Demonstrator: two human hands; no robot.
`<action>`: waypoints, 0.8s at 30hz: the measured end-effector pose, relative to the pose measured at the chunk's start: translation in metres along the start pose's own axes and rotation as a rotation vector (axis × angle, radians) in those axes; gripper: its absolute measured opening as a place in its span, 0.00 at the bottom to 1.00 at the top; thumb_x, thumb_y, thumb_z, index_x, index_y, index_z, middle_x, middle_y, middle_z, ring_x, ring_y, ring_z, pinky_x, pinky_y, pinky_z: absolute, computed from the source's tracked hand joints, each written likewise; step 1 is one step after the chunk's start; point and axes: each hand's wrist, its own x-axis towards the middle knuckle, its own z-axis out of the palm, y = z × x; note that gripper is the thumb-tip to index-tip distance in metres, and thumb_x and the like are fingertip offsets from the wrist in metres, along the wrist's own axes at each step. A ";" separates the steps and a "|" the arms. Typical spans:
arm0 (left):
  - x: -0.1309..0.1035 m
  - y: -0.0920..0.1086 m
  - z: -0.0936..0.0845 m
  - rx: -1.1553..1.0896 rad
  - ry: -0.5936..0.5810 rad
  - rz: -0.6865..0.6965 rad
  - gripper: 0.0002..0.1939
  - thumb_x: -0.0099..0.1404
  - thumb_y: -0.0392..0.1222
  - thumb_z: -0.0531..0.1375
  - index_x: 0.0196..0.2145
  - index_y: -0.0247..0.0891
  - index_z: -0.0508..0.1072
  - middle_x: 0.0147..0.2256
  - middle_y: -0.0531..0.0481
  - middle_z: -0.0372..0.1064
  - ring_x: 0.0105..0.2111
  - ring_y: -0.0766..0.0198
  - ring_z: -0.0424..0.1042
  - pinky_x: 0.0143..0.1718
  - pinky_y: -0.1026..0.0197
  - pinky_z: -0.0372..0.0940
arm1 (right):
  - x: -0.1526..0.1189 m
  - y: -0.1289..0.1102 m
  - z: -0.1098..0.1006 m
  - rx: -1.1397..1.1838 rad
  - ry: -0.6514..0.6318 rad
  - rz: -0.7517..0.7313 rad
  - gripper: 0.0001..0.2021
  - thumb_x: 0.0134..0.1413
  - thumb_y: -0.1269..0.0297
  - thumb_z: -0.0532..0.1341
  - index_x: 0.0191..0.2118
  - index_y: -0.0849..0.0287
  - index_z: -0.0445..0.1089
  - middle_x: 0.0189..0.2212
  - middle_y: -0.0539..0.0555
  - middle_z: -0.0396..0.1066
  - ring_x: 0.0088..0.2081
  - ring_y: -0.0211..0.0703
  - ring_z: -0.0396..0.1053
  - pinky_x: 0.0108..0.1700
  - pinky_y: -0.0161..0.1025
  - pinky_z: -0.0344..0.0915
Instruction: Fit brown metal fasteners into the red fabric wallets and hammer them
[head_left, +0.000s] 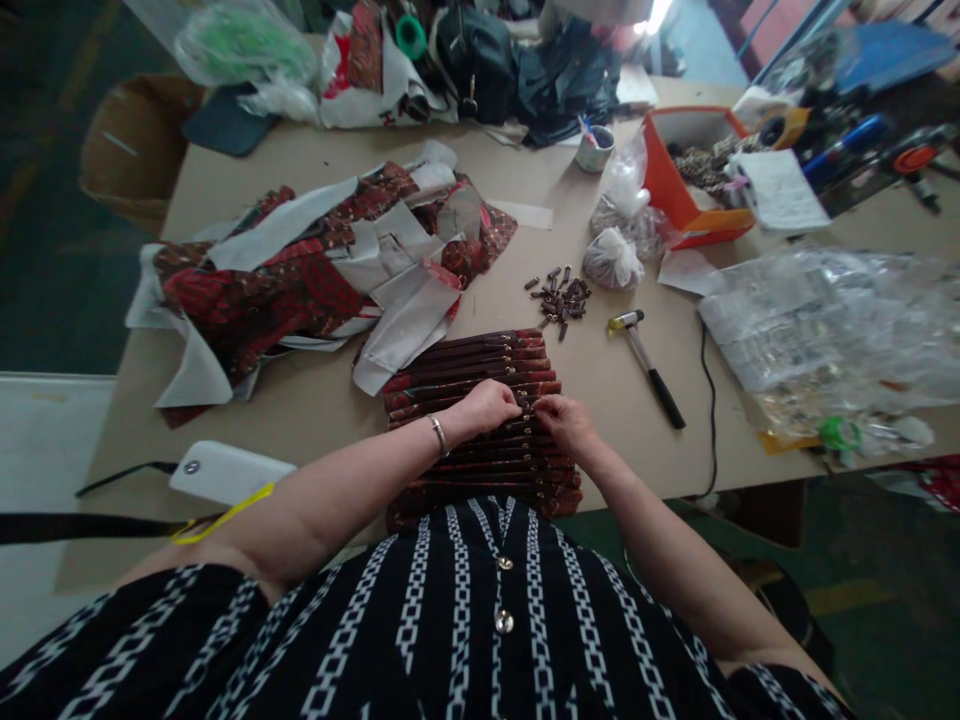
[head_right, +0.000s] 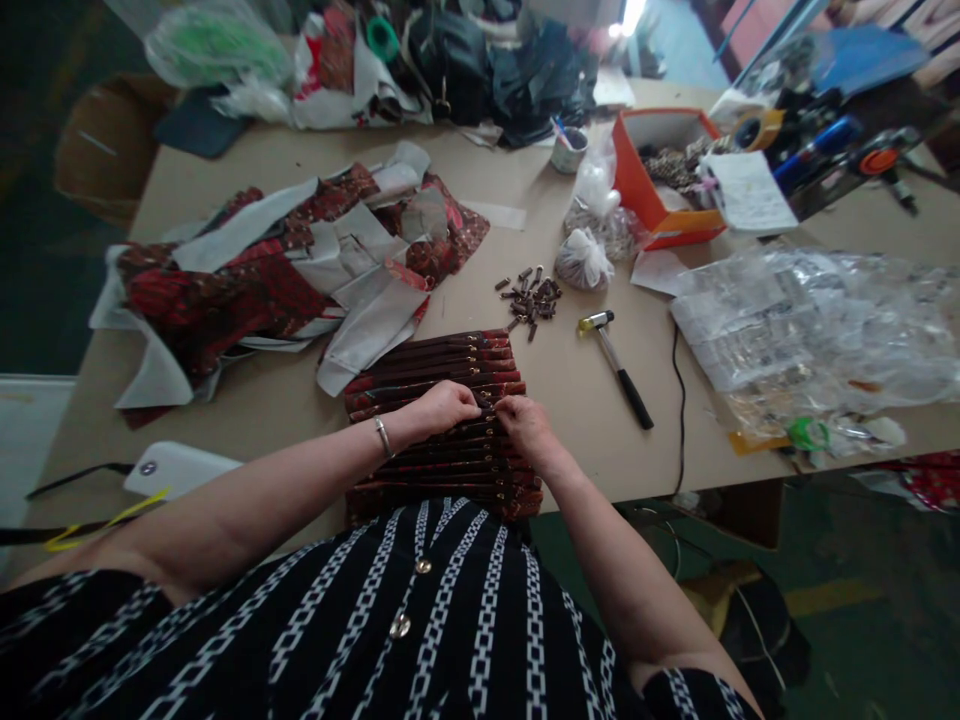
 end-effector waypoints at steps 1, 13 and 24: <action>0.002 -0.001 0.001 0.043 0.013 0.010 0.03 0.51 0.34 0.61 0.21 0.33 0.72 0.14 0.57 0.59 0.16 0.73 0.56 0.18 0.69 0.51 | 0.001 0.003 0.001 -0.046 -0.004 -0.003 0.06 0.45 0.68 0.59 0.28 0.57 0.75 0.25 0.49 0.74 0.30 0.39 0.68 0.38 0.37 0.63; 0.011 -0.007 0.002 0.363 0.053 0.109 0.06 0.52 0.35 0.59 0.23 0.34 0.76 0.20 0.51 0.68 0.24 0.66 0.66 0.32 0.65 0.61 | 0.009 -0.001 0.005 -0.411 -0.091 -0.056 0.08 0.47 0.71 0.57 0.31 0.56 0.74 0.28 0.50 0.75 0.32 0.40 0.69 0.36 0.34 0.61; 0.012 -0.014 0.002 0.492 0.059 0.116 0.09 0.54 0.38 0.58 0.27 0.33 0.77 0.26 0.44 0.73 0.29 0.61 0.71 0.35 0.64 0.63 | 0.008 -0.003 0.008 -0.577 -0.101 -0.068 0.07 0.51 0.69 0.56 0.32 0.56 0.71 0.29 0.51 0.74 0.30 0.39 0.66 0.33 0.34 0.56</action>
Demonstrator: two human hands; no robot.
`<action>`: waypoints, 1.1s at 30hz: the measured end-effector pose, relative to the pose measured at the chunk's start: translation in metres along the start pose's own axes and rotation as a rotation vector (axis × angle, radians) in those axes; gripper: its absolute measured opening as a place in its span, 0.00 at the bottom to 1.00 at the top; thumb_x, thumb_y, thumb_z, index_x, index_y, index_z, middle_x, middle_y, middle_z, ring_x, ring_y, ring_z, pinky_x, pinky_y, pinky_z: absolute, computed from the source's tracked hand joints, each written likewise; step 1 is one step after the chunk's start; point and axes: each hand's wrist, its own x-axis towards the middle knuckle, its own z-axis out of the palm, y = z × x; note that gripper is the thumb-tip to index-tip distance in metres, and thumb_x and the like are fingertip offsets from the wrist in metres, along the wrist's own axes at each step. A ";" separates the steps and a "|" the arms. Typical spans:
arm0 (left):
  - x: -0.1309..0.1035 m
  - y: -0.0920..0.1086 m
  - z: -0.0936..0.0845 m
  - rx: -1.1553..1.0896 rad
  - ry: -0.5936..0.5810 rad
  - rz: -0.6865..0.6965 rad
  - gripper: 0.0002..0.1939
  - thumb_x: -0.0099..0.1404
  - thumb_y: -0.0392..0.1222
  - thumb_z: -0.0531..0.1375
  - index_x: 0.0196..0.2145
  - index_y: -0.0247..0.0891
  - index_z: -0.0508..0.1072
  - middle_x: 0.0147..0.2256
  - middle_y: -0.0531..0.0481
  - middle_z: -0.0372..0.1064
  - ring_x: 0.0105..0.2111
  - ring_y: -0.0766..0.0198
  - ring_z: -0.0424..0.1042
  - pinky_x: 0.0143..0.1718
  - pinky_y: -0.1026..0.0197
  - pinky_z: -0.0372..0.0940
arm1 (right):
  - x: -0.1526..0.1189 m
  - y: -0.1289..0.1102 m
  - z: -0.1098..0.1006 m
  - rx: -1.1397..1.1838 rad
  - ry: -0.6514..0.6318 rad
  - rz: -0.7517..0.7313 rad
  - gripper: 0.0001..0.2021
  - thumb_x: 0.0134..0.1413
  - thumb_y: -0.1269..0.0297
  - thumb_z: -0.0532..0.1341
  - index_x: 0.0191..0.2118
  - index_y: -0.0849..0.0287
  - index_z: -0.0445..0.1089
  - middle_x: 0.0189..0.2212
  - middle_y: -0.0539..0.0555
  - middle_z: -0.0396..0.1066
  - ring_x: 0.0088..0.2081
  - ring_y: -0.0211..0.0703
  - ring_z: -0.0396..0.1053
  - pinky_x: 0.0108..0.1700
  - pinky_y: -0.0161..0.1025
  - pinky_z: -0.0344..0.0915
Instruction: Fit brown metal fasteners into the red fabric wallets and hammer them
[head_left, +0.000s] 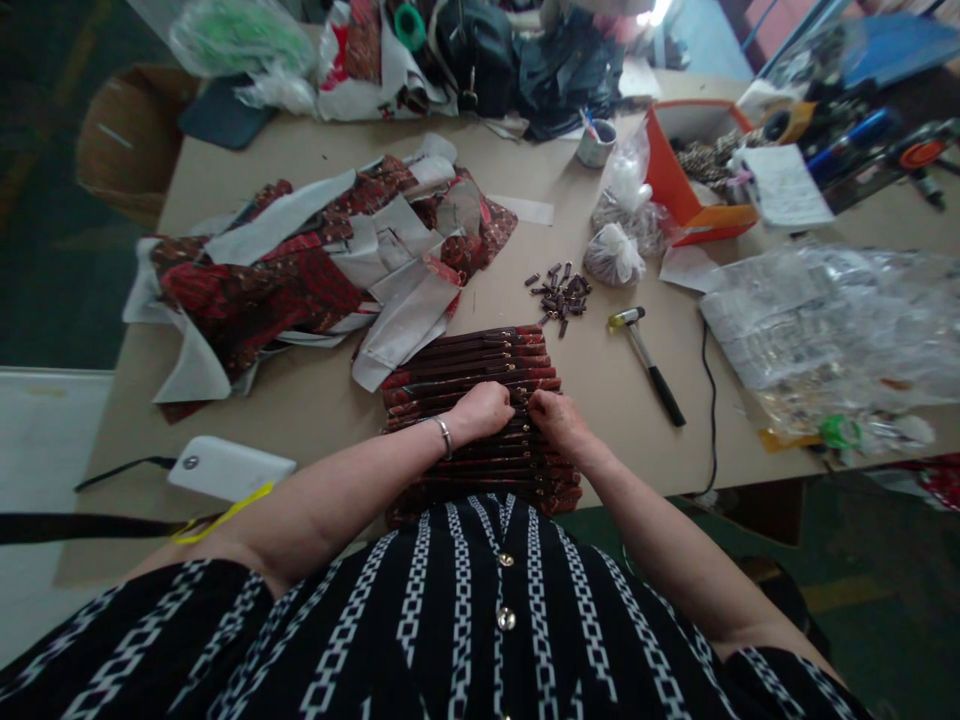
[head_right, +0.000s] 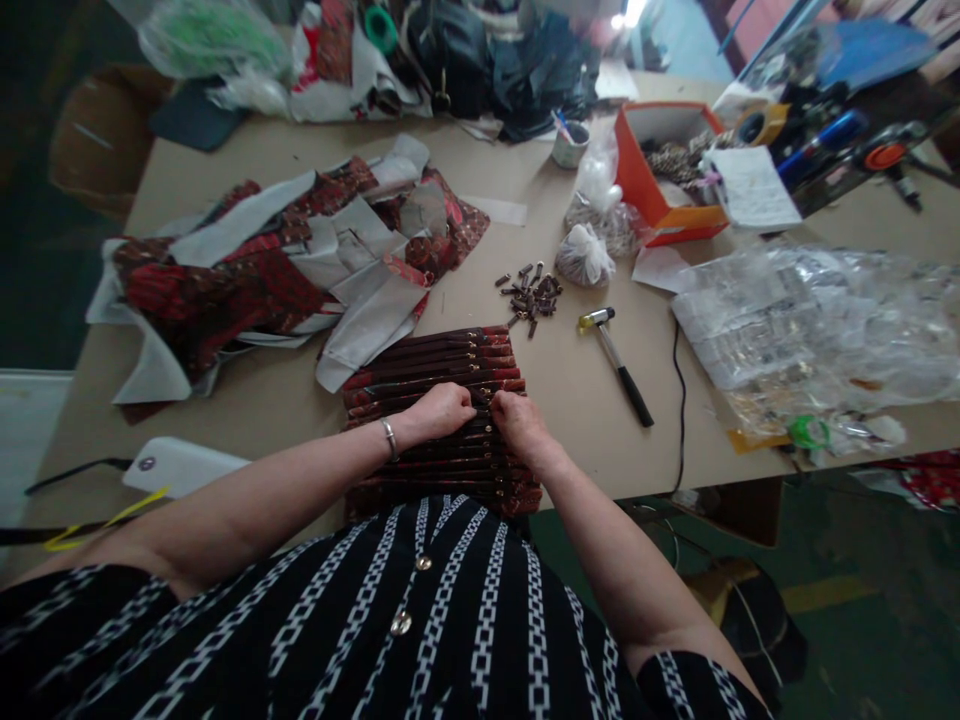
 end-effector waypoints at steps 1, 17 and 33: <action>0.000 -0.001 -0.001 0.006 0.000 -0.002 0.09 0.54 0.38 0.58 0.27 0.33 0.77 0.27 0.43 0.73 0.30 0.60 0.71 0.36 0.64 0.63 | 0.000 0.000 0.000 -0.004 -0.002 -0.001 0.07 0.52 0.69 0.56 0.32 0.55 0.71 0.29 0.51 0.74 0.30 0.39 0.66 0.33 0.34 0.55; -0.024 -0.002 -0.021 -0.540 0.034 -0.134 0.14 0.62 0.44 0.55 0.22 0.35 0.68 0.16 0.57 0.56 0.17 0.71 0.57 0.23 0.66 0.57 | -0.022 -0.029 -0.017 0.340 0.149 -0.121 0.08 0.55 0.64 0.55 0.35 0.58 0.71 0.29 0.50 0.71 0.32 0.37 0.66 0.37 0.33 0.61; -0.032 0.005 -0.011 -1.172 -0.154 -0.215 0.16 0.62 0.49 0.59 0.24 0.36 0.64 0.14 0.62 0.48 0.12 0.76 0.49 0.15 0.70 0.53 | -0.030 -0.046 -0.019 1.128 0.200 0.028 0.09 0.53 0.56 0.58 0.34 0.56 0.68 0.34 0.49 0.72 0.31 0.38 0.71 0.34 0.36 0.69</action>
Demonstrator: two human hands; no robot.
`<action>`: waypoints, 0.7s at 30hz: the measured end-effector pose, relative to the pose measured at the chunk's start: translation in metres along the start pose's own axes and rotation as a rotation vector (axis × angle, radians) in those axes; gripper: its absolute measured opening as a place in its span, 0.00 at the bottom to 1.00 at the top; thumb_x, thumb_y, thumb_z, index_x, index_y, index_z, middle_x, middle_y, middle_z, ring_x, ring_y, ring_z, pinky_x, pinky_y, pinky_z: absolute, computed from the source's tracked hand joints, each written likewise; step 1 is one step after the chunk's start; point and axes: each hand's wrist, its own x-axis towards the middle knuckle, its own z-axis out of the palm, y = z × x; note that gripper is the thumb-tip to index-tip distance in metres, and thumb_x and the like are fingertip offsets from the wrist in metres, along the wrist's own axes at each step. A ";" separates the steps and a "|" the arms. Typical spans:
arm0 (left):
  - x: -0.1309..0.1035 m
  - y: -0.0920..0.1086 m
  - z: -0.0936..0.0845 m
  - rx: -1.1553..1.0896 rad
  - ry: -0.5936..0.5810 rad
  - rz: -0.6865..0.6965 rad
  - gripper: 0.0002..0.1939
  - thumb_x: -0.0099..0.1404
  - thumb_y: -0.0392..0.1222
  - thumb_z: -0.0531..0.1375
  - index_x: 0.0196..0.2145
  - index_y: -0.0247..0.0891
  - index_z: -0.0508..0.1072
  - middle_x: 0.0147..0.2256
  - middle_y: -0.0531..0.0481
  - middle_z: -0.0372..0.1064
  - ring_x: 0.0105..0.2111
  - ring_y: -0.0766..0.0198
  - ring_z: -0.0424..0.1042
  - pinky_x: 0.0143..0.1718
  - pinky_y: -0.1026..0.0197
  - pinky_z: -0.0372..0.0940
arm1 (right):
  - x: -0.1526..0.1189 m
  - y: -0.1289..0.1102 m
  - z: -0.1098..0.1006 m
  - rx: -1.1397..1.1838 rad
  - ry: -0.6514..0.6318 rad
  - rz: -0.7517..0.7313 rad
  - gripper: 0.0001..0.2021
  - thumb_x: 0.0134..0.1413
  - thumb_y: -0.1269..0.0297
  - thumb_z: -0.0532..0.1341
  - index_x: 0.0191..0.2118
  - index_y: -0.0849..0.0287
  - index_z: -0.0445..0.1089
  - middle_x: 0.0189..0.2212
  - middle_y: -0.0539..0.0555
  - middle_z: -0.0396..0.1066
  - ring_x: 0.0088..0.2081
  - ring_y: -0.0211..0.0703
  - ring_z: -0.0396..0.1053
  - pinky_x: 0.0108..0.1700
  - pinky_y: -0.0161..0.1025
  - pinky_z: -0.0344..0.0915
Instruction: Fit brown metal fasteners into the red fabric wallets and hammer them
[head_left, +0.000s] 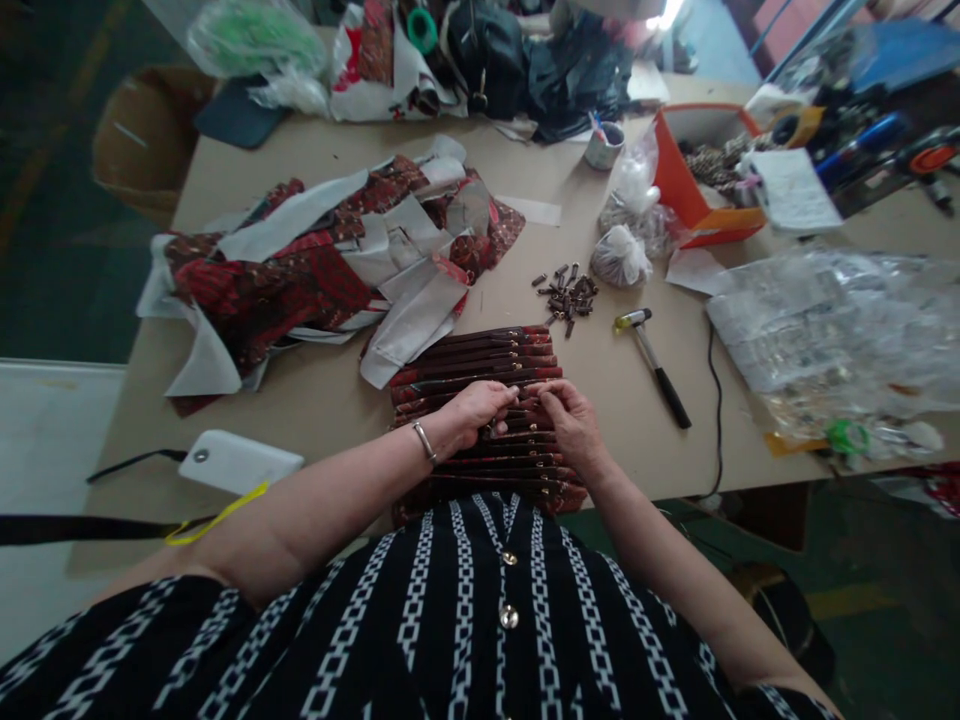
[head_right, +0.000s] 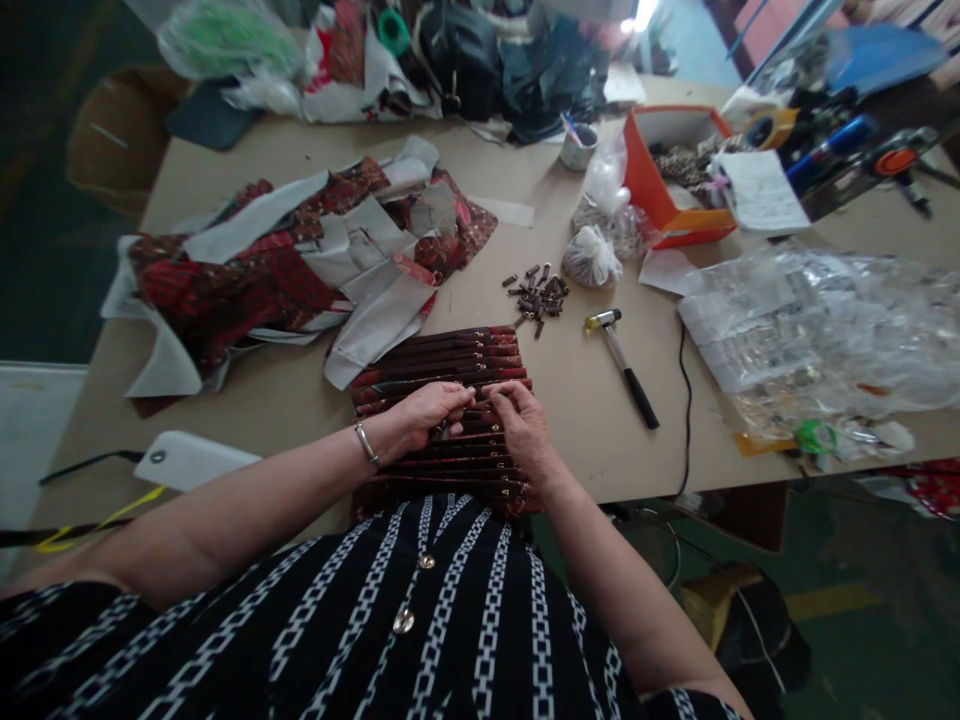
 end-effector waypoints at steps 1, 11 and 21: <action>-0.001 0.001 0.000 0.000 -0.019 -0.004 0.17 0.62 0.51 0.59 0.24 0.36 0.64 0.13 0.62 0.46 0.12 0.75 0.49 0.15 0.70 0.53 | 0.001 -0.001 -0.005 -0.041 0.004 0.008 0.09 0.54 0.56 0.57 0.34 0.56 0.66 0.32 0.49 0.72 0.28 0.37 0.70 0.31 0.35 0.68; -0.006 0.009 0.018 0.236 -0.145 -0.028 0.19 0.60 0.52 0.59 0.21 0.37 0.61 0.15 0.60 0.50 0.13 0.74 0.54 0.17 0.68 0.54 | 0.001 0.016 -0.021 -0.928 -0.150 -0.295 0.12 0.58 0.71 0.52 0.40 0.56 0.72 0.34 0.53 0.69 0.33 0.38 0.67 0.35 0.33 0.63; 0.013 -0.003 0.016 0.823 0.044 0.114 0.12 0.54 0.34 0.59 0.15 0.35 0.66 0.12 0.58 0.55 0.15 0.72 0.53 0.19 0.66 0.48 | 0.003 0.047 -0.044 -0.720 -0.150 -0.013 0.08 0.50 0.69 0.58 0.33 0.59 0.75 0.28 0.51 0.76 0.30 0.39 0.72 0.36 0.35 0.67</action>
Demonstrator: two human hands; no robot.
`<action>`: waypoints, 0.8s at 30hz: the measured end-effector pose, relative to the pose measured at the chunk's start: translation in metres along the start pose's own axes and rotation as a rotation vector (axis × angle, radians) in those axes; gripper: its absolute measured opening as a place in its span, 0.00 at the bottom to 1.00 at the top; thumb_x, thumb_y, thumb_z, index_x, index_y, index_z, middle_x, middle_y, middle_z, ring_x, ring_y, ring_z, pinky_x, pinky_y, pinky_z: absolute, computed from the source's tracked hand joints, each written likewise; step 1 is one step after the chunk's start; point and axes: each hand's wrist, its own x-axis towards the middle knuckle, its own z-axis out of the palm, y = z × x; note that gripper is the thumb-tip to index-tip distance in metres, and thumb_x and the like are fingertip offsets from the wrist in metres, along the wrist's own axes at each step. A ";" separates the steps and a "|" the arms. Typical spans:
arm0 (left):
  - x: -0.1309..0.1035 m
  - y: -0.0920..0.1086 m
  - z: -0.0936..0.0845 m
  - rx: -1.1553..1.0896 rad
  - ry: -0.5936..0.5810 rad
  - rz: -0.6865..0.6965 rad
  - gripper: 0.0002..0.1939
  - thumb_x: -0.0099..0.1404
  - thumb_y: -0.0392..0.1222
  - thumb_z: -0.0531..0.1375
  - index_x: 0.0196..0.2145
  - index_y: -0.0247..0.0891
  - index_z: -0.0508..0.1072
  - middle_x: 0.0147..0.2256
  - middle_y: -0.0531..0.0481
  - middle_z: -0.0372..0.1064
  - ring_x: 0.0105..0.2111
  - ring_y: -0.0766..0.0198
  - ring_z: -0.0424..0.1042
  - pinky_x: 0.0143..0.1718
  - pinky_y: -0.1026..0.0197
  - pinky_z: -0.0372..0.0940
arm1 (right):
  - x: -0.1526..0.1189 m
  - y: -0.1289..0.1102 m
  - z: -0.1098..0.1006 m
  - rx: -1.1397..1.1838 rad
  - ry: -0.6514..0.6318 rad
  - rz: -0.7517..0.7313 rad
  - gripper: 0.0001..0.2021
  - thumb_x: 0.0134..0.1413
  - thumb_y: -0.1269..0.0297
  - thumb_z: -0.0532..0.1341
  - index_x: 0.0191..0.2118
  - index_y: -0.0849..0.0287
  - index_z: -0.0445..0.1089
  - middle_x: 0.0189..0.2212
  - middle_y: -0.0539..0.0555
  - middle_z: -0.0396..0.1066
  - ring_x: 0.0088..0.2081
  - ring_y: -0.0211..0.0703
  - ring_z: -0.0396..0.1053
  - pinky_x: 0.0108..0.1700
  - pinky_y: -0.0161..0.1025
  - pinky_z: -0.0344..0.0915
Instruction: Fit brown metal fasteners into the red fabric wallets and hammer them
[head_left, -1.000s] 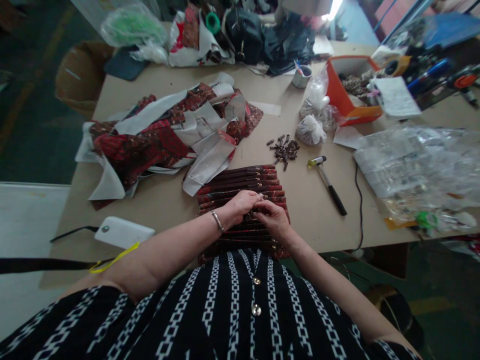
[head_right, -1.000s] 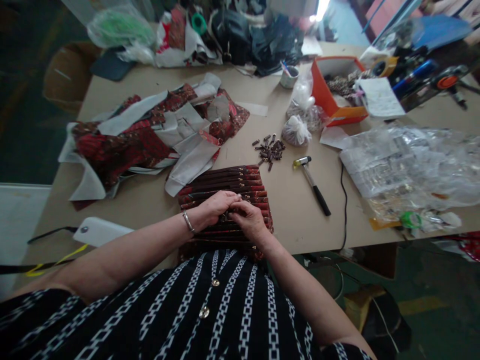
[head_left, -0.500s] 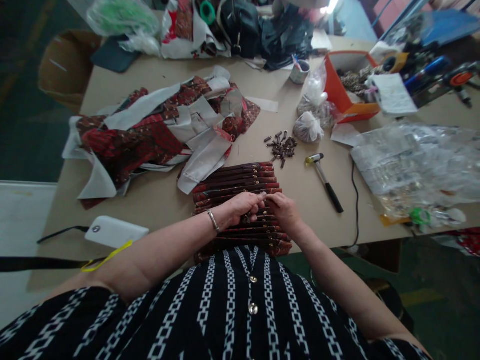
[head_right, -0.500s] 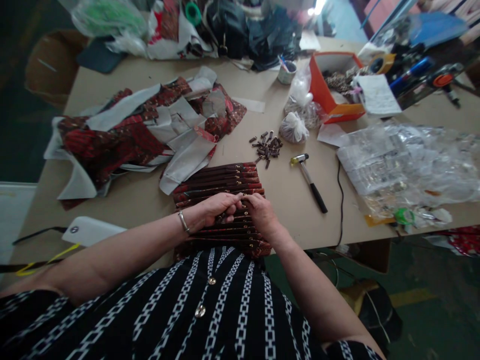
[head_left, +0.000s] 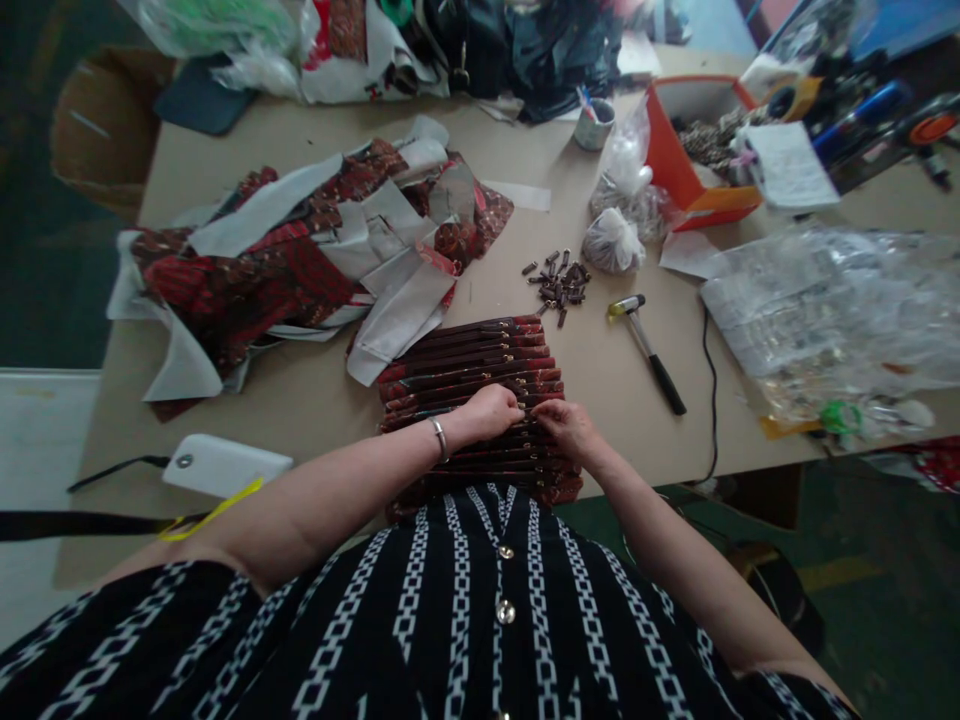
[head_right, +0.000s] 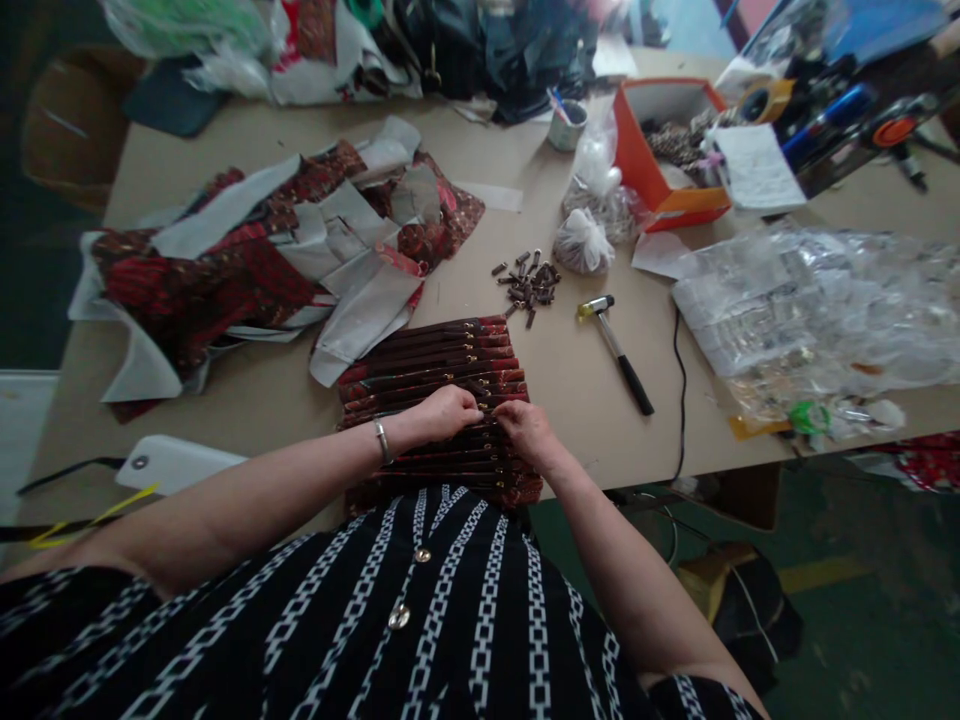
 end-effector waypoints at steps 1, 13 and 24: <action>0.002 -0.001 0.001 0.041 0.013 0.014 0.12 0.54 0.33 0.59 0.15 0.35 0.67 0.12 0.57 0.56 0.16 0.72 0.54 0.20 0.66 0.49 | 0.001 0.002 0.003 -0.011 0.003 0.005 0.08 0.50 0.70 0.58 0.33 0.58 0.75 0.28 0.51 0.76 0.31 0.39 0.72 0.36 0.35 0.67; 0.008 -0.015 0.003 0.220 0.104 0.077 0.09 0.55 0.38 0.59 0.18 0.36 0.72 0.18 0.50 0.64 0.24 0.64 0.64 0.32 0.64 0.60 | 0.007 0.003 0.012 -0.209 0.019 -0.055 0.08 0.50 0.72 0.56 0.32 0.55 0.72 0.30 0.50 0.73 0.32 0.39 0.68 0.37 0.35 0.62; -0.003 -0.016 -0.013 -0.140 0.140 0.014 0.14 0.54 0.40 0.63 0.15 0.36 0.66 0.15 0.56 0.55 0.17 0.70 0.55 0.22 0.67 0.53 | 0.003 -0.016 0.004 -0.230 0.063 -0.124 0.08 0.56 0.69 0.55 0.32 0.56 0.71 0.29 0.51 0.71 0.32 0.39 0.67 0.36 0.34 0.61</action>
